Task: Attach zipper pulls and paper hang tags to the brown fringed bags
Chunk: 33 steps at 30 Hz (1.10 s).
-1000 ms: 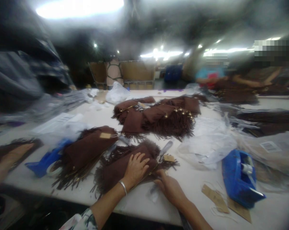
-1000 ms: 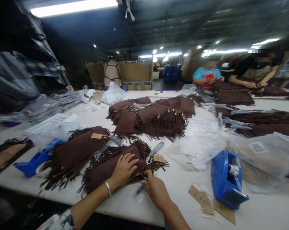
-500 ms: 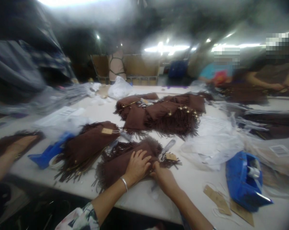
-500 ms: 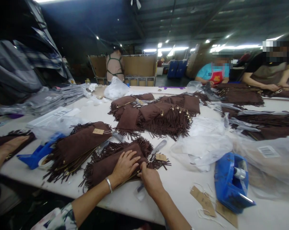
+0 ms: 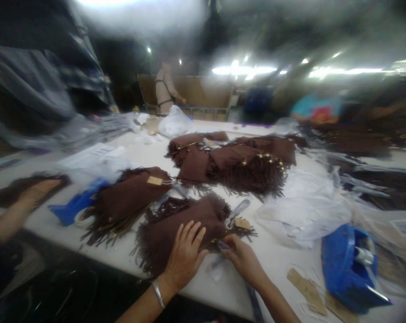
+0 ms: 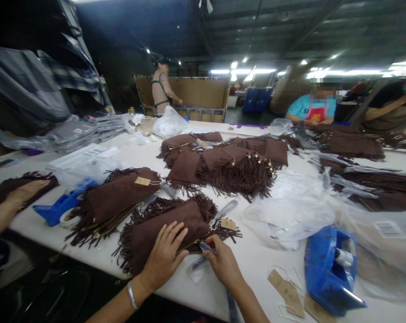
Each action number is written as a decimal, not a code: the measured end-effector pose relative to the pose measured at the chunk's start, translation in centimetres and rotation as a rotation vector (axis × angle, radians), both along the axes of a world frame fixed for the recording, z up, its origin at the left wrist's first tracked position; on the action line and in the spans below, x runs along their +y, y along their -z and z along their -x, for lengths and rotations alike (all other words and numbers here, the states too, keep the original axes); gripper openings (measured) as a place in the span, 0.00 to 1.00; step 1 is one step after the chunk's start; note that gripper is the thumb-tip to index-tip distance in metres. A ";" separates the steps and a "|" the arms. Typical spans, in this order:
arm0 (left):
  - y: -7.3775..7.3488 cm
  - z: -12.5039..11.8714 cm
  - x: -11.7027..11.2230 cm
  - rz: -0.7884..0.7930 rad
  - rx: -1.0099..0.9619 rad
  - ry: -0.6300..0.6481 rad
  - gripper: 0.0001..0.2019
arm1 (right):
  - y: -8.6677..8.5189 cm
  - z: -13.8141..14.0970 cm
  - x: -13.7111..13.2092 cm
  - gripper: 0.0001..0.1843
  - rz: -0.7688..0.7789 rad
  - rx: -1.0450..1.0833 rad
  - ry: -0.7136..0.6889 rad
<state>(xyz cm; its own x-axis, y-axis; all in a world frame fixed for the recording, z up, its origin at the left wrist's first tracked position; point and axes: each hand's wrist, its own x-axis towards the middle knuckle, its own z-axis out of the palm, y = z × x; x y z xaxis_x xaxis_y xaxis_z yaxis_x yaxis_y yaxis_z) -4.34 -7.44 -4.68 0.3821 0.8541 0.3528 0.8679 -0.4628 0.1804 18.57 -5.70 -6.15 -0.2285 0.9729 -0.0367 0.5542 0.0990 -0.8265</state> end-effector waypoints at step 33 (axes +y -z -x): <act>2.0 1.8 -7.3 0.452 -0.651 -0.310 0.13 | 1.7 7.7 -3.8 0.20 0.307 0.351 0.288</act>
<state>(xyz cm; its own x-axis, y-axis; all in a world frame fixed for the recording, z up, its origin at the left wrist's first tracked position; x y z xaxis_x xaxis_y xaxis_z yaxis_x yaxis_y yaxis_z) -6.16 -14.79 -6.63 -0.0535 0.9983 0.0209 0.6026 0.0156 0.7979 10.85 -9.51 -7.89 -0.0038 0.9545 -0.2983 0.2087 -0.2909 -0.9337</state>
